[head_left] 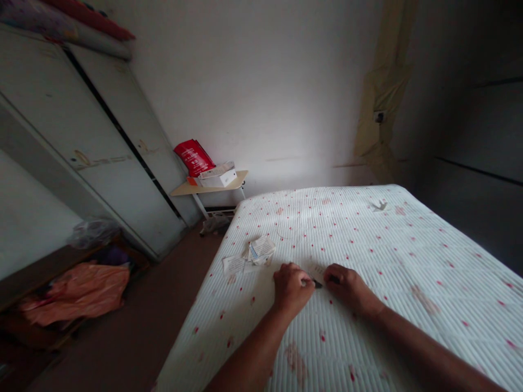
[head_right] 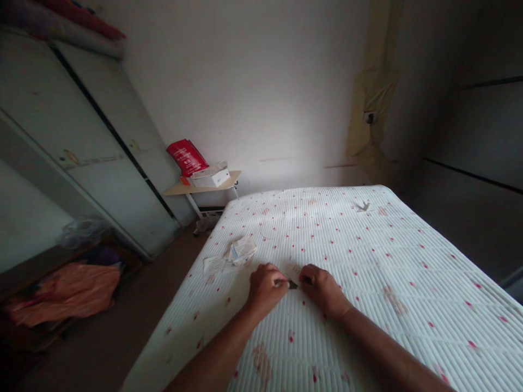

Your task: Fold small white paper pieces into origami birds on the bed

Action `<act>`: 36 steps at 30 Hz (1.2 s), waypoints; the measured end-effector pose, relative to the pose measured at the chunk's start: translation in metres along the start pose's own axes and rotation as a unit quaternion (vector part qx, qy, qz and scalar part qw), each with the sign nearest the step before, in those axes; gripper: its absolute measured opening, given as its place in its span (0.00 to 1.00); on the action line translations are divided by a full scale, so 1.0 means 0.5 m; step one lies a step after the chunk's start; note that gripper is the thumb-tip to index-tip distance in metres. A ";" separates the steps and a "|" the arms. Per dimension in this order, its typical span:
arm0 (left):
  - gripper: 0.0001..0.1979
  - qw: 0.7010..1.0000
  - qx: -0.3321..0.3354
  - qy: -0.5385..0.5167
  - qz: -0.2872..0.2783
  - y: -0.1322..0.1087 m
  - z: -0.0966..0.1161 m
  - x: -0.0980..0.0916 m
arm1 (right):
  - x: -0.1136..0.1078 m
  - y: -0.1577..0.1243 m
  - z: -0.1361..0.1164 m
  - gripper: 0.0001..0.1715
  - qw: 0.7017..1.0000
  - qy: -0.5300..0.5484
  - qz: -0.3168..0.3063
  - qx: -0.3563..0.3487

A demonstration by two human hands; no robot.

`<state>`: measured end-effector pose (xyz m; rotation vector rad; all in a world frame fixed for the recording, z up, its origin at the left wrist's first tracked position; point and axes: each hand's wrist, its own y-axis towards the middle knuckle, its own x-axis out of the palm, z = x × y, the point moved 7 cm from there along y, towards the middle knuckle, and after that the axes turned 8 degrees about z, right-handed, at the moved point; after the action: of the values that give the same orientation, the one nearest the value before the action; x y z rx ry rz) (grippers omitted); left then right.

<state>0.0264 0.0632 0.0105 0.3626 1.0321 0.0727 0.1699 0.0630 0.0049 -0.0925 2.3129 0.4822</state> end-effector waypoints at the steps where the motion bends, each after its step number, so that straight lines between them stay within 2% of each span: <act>1: 0.04 1.000 -0.012 0.019 -0.001 0.000 0.005 0.000 | 0.000 -0.002 -0.002 0.10 1.000 -0.009 0.005 -0.002; 5: 0.09 0.997 -0.032 0.075 0.009 -0.002 0.022 0.000 | 0.000 -0.008 -0.013 0.10 0.999 -0.046 0.008 -0.018; 8: 0.09 0.996 -0.028 0.077 0.024 -0.003 0.025 -0.001 | -0.021 -0.006 -0.010 0.10 0.997 -0.066 0.028 -0.039; 12: 0.06 0.998 -0.019 0.045 0.042 -0.008 0.020 -0.001 | -0.079 0.000 0.049 0.15 0.987 -0.106 0.118 0.038; 14: 0.06 0.998 -0.017 0.038 0.053 -0.011 0.019 -0.002 | -0.081 -0.001 0.072 0.14 0.987 -0.107 0.093 0.074; 16: 0.06 0.997 -0.016 0.036 0.062 -0.014 0.019 -0.004 | -0.070 -0.003 0.075 0.14 0.990 -0.099 0.054 0.087; 22: 0.06 0.997 -0.015 0.045 0.061 -0.014 0.024 -0.008 | -0.026 -0.001 0.032 0.18 0.996 -0.017 -0.001 0.088; 25: 0.06 0.997 -0.018 0.052 0.048 -0.014 0.024 -0.006 | -0.023 0.004 0.038 0.19 0.996 -0.020 0.000 0.087; 28: 0.07 0.997 -0.020 0.058 0.040 -0.014 0.024 -0.004 | -0.041 0.003 0.059 0.18 0.989 -0.094 0.042 0.102; 30: 0.07 0.997 -0.022 0.060 0.039 -0.013 0.024 -0.003 | -0.054 0.002 0.055 0.16 0.987 -0.113 0.078 0.078; 32: 0.07 0.997 -0.025 0.063 0.036 -0.013 0.023 -0.001 | -0.056 0.002 0.033 0.14 0.990 -0.093 0.102 0.026; 34: 0.07 0.997 -0.029 0.065 0.034 -0.012 0.022 0.000 | -0.044 0.002 0.010 0.10 0.993 -0.066 0.095 -0.015; 36: 0.07 0.997 -0.032 0.066 0.035 -0.012 0.022 0.001 | -0.025 0.002 -0.001 0.05 0.995 -0.063 0.067 -0.024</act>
<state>0.0353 0.0548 0.0134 0.3383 1.1455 0.1946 0.1781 0.0625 0.0143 0.0697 2.1923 0.5956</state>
